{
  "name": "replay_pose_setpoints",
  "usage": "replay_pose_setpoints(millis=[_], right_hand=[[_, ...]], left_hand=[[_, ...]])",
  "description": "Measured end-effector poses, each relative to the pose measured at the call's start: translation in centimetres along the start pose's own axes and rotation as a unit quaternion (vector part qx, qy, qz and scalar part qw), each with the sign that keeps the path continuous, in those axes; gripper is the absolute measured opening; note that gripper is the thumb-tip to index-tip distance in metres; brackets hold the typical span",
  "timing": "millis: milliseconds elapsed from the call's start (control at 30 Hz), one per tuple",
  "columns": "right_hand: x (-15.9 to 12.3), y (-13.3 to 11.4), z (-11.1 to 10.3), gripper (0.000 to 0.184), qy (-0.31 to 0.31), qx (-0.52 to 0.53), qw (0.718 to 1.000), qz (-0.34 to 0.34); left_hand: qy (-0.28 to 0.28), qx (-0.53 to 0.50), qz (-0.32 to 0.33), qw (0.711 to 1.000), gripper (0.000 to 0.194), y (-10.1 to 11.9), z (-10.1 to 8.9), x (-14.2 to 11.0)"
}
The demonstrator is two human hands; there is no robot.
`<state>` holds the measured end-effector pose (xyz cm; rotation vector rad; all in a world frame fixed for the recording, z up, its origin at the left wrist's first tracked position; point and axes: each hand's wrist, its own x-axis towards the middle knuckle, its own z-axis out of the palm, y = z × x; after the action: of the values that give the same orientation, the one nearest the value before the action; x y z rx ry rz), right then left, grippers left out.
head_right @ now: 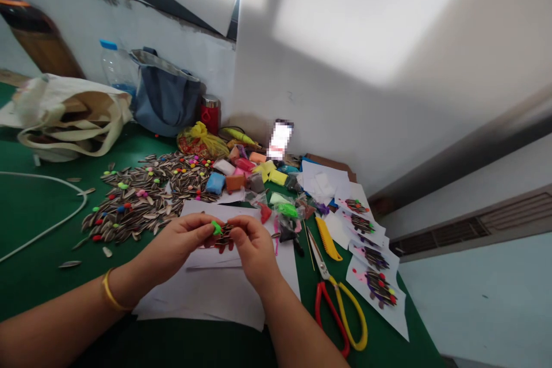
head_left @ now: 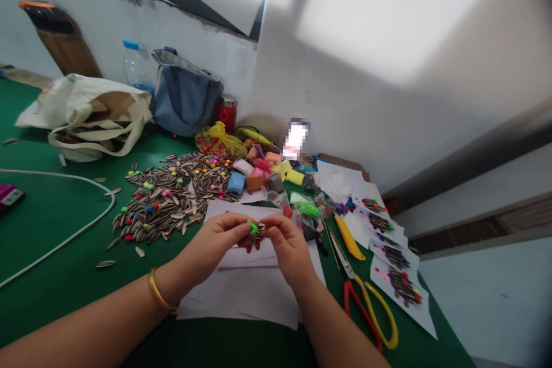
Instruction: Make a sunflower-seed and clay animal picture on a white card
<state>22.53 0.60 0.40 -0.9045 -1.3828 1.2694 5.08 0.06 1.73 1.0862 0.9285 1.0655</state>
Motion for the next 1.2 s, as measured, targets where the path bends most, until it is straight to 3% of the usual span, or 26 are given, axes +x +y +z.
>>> replay_pose_setpoints(millis=[167, 367, 500, 567, 700, 767, 833, 967, 1067, 1200], right_hand=[[-0.2, 1.1, 0.2, 0.045, -0.048, 0.015, 0.999, 0.006], [-0.1, 1.1, -0.3, 0.041, -0.012, -0.082, 0.996, -0.022], [-0.4, 0.2, -0.1, 0.049, -0.04, -0.133, 0.985, -0.1], [-0.5, -0.2, 0.1, 0.042, -0.043, -0.16, 0.977, -0.134], [-0.7, -0.8, 0.2, 0.022, -0.022, -0.233, 0.954, -0.19], [-0.7, -0.9, 0.0, 0.02, -0.003, -0.256, 0.94, -0.224], [-0.7, -1.0, -0.1, 0.022, 0.017, -0.271, 0.927, -0.258], [-0.9, -1.1, 0.4, 0.03, 0.036, -0.298, 0.9, -0.318], [-1.0, -1.0, 1.4, 0.032, 0.004, -0.331, 0.872, -0.361], [-1.2, -1.2, 2.7, 0.033, -0.055, -0.405, 0.827, -0.387]], left_hand=[[-0.028, 0.054, -0.003, 0.998, 0.022, -0.2, 0.1, -0.1], [-0.06, 0.104, 0.042, 0.992, 0.032, 0.3, -0.2, -0.3], [-0.053, -0.023, -0.027, 0.998, 0.028, -0.4, -0.2, -0.4], [-0.045, -0.092, -0.055, 0.993, 0.025, -0.9, -0.1, -0.3], [-0.034, -0.168, -0.079, 0.982, 0.038, -1.2, 0.0, -0.3], [-0.024, -0.194, -0.094, 0.976, 0.032, -1.0, 0.2, -0.3], [-0.013, -0.248, -0.108, 0.963, 0.028, -0.5, 0.5, -0.4], [-0.037, -0.403, -0.123, 0.906, 0.05, 0.4, 1.3, -0.9], [-0.062, -0.466, -0.156, 0.869, 0.062, 0.5, 1.4, -1.2], [-0.064, -0.495, -0.164, 0.851, 0.075, 0.5, 0.3, -0.8]])
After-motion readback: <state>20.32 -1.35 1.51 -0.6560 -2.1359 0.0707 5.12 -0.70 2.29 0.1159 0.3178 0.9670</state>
